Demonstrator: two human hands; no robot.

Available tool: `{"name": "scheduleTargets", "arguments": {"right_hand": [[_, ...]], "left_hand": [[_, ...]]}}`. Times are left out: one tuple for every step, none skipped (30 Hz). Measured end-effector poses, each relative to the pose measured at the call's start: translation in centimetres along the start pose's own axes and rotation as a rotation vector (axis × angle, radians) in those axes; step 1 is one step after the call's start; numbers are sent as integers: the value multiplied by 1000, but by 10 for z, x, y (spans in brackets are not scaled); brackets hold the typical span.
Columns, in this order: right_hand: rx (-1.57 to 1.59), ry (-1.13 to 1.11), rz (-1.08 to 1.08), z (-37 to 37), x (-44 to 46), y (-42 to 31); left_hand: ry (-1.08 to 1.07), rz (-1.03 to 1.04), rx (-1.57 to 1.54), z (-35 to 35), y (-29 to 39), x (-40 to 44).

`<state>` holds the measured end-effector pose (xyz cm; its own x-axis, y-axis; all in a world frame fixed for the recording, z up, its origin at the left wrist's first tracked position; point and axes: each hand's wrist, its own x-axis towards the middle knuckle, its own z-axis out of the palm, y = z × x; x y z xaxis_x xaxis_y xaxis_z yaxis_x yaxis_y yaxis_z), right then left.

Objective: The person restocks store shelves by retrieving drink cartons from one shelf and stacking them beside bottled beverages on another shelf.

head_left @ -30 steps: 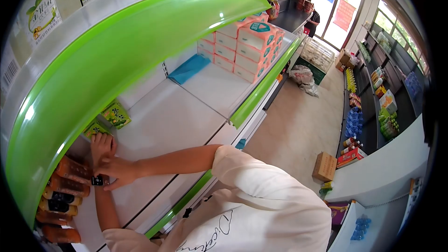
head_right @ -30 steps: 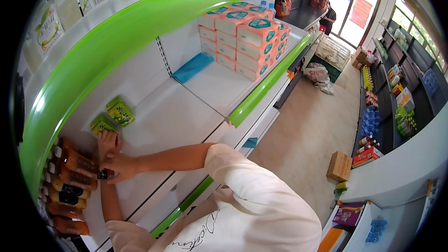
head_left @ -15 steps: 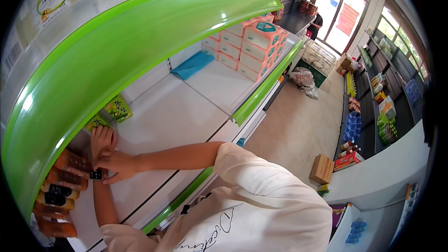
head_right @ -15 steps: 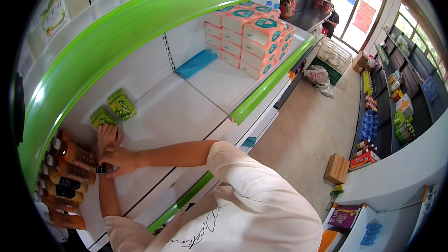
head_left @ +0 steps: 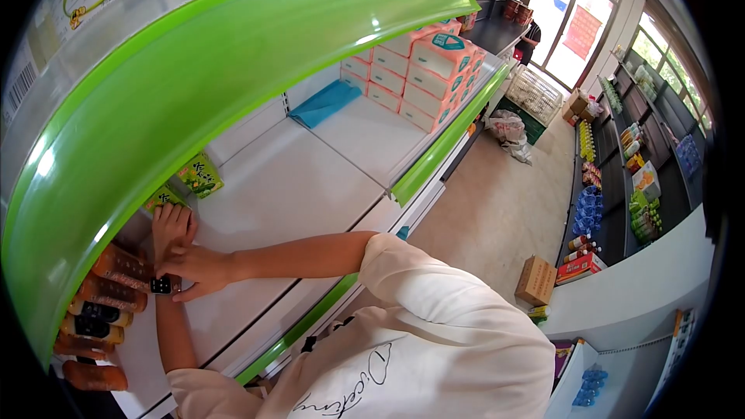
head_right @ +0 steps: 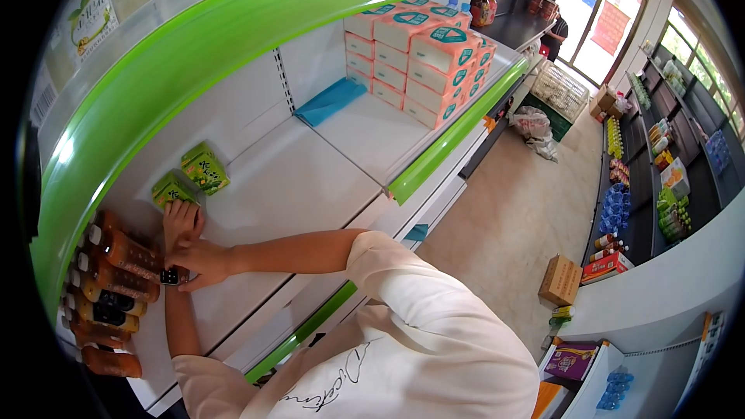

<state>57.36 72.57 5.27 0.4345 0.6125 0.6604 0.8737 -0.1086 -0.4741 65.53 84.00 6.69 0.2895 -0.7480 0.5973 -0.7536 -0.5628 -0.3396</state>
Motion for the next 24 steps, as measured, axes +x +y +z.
{"name": "scheduleTargets", "arguments": {"right_hand": [[5,21,-9,0,0,0],[9,46,-19,0,0,0],[7,52,-20,-2,0,-1],[29,24,-15,-4,0,-2],[49,-5,-9,-5,0,-3],[42,4,-12,-4,0,-1],[22,4,-99,-3,0,1],[2,1,-185,-1,0,3],[-3,47,-206,-1,-2,2],[-10,46,-199,-2,-2,3],[63,60,-185,-2,-1,2],[132,84,-171,-5,-2,-2],[115,95,-165,-15,-7,-6],[101,78,-158,-23,-10,-10],[95,63,-149,-27,-13,-16],[92,77,-148,-35,-22,-30],[69,180,-68,-45,-39,-45],[44,280,8,-56,-56,-61],[38,283,-2,-66,-73,-73],[37,359,44,-76,-93,-83],[39,435,93,-86,-114,-95],[27,456,148,-100,-138,-111],[14,477,208,-115,-164,-126],[2,501,257,-126,-191,-137]], "left_hand": [[0,2,-12,1,-1,0],[-1,7,-10,1,-1,-1],[-6,-6,-17,0,1,1],[-9,-18,-23,-1,2,2],[-8,-10,-21,-1,3,2],[-21,-31,-25,-1,4,0],[-34,-50,-28,-1,3,-1],[-30,-39,-26,-1,1,-2],[-37,-40,-18,-2,1,-3],[-42,-46,-15,-1,3,-2],[-40,-34,-20,-2,5,-1],[-98,-42,-5,-6,8,3],[-99,-54,-16,-8,17,12],[-103,-65,-26,-10,26,21],[-106,-47,-30,-16,38,35],[-81,10,-46,-23,52,52],[-50,62,-58,-28,68,69],[-44,68,-51,-31,84,83],[-44,114,-99,-33,103,98],[-45,160,-148,-34,123,113],[-46,210,-160,-32,146,129],[-48,260,-176,-28,173,145],[-73,313,-237,-24,200,161],[-98,369,-302,-19,229,178]]}}
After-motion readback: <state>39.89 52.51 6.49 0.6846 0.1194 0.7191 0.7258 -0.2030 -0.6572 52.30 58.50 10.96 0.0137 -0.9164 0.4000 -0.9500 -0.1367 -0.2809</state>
